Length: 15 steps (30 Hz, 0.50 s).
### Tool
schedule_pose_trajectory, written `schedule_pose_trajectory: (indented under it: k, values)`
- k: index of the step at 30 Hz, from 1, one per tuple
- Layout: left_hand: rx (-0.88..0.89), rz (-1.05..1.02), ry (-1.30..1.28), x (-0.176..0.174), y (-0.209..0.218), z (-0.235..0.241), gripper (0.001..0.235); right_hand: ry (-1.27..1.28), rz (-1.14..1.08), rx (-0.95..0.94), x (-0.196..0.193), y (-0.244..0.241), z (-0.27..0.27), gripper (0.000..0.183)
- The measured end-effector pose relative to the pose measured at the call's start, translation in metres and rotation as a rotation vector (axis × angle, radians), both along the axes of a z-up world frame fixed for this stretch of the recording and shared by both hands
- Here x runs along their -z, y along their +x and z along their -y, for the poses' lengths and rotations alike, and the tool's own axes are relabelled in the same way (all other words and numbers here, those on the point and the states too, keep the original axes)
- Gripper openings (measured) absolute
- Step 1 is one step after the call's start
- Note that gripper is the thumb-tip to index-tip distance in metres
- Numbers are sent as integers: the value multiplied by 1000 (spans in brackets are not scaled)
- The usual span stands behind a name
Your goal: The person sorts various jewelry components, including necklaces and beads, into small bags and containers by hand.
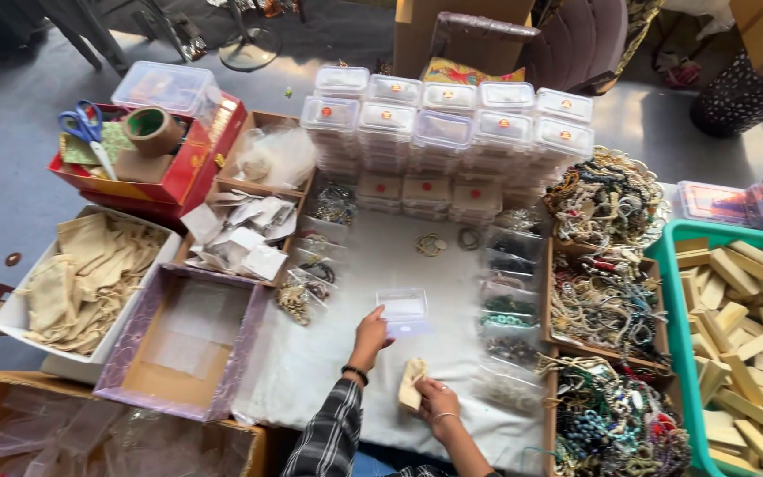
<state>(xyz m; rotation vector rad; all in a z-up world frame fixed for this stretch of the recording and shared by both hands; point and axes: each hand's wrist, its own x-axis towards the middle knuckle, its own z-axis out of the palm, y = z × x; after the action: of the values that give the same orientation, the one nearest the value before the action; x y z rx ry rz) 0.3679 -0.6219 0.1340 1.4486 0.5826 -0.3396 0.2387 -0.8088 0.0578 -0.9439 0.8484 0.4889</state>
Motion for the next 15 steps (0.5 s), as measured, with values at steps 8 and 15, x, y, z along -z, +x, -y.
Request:
schedule_pose_trajectory:
  k: [8,15]
  values:
    - [327,493,714,60,28,37,70,13,-44,70,-10,5,-7,22]
    - [579,233,831,25,53,36,88,-26,-151,88,-12,8,-9,20]
